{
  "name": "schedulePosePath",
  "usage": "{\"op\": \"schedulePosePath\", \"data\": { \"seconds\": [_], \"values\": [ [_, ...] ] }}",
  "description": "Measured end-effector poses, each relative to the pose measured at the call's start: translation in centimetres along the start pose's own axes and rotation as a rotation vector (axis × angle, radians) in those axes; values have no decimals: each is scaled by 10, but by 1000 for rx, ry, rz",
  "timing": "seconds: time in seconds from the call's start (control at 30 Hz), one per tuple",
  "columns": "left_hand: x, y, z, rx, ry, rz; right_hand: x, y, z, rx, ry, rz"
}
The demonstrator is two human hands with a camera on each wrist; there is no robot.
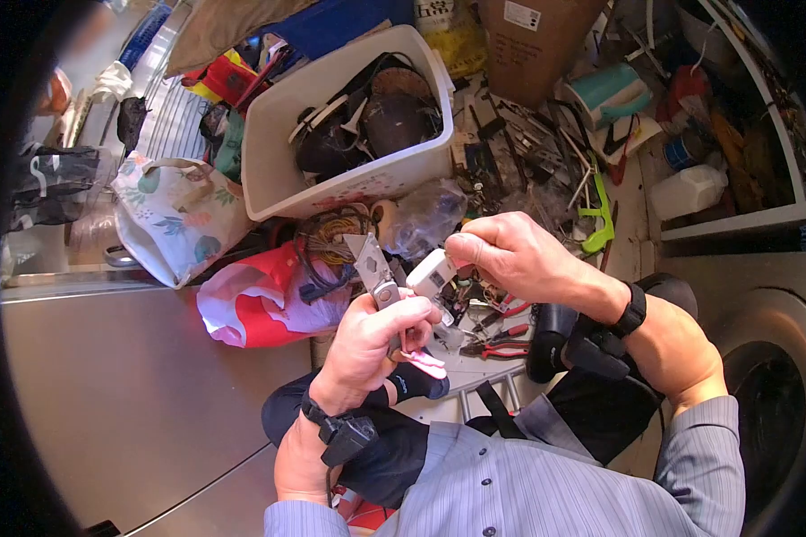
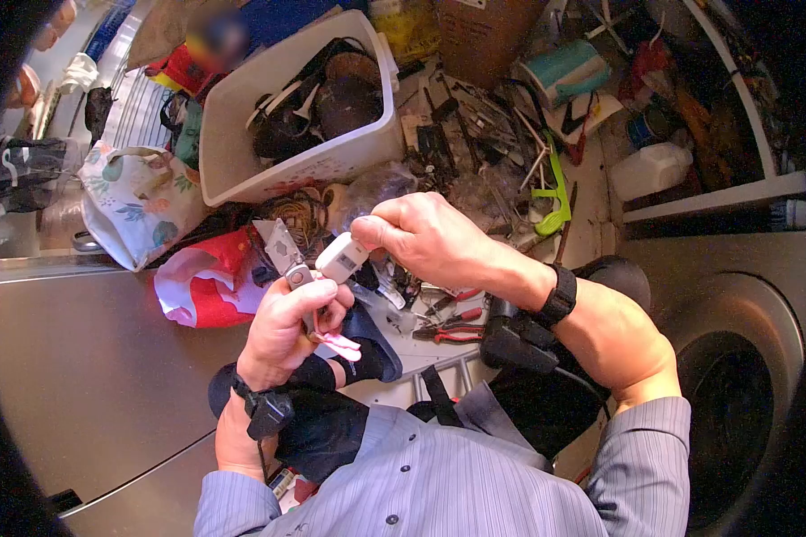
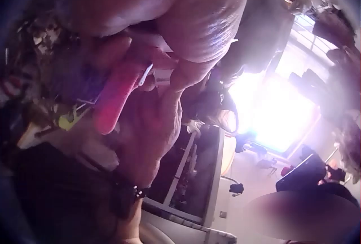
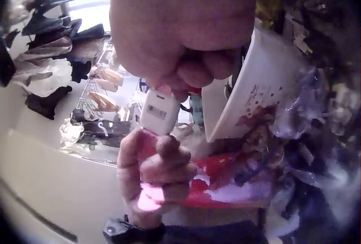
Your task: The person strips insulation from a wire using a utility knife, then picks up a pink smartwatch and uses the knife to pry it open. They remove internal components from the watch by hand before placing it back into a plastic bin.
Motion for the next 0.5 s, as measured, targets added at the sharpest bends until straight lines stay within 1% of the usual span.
{"op": "schedulePosePath", "data": {
  "seconds": [0.03,0.07,0.13,0.17,0.23,0.3,0.33,0.47,0.5],
  "values": [
    [-1,-2,1,-9,8,-38,-2,1,-1,36,20,2],
    [-1,-4,3,-28,-28,-21,-3,0,-1,35,21,1],
    [-7,-2,4,-36,-25,29,-20,10,1,161,201,-153],
    [-8,-3,5,-45,-21,81,-22,11,2,160,202,-155],
    [-6,-9,5,-51,6,26,-27,20,6,229,269,-430],
    [-6,-6,7,0,28,13,-26,22,8,249,260,-480],
    [-11,-3,9,22,71,-10,-25,24,9,266,251,-530],
    [-12,-2,11,37,111,-27,-26,29,11,279,255,-588],
    [-12,-1,10,76,132,-16,-25,32,11,298,256,-625]
  ]
}}
Point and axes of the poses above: each hand's wrist, its own z-axis away from the middle knuckle, its own y-axis out of the palm, x = y × z, the point moved 8 cm from there along -z, towards the middle knuckle, and after that the axes turned 1 degree about -z, right-handed, at the moved point
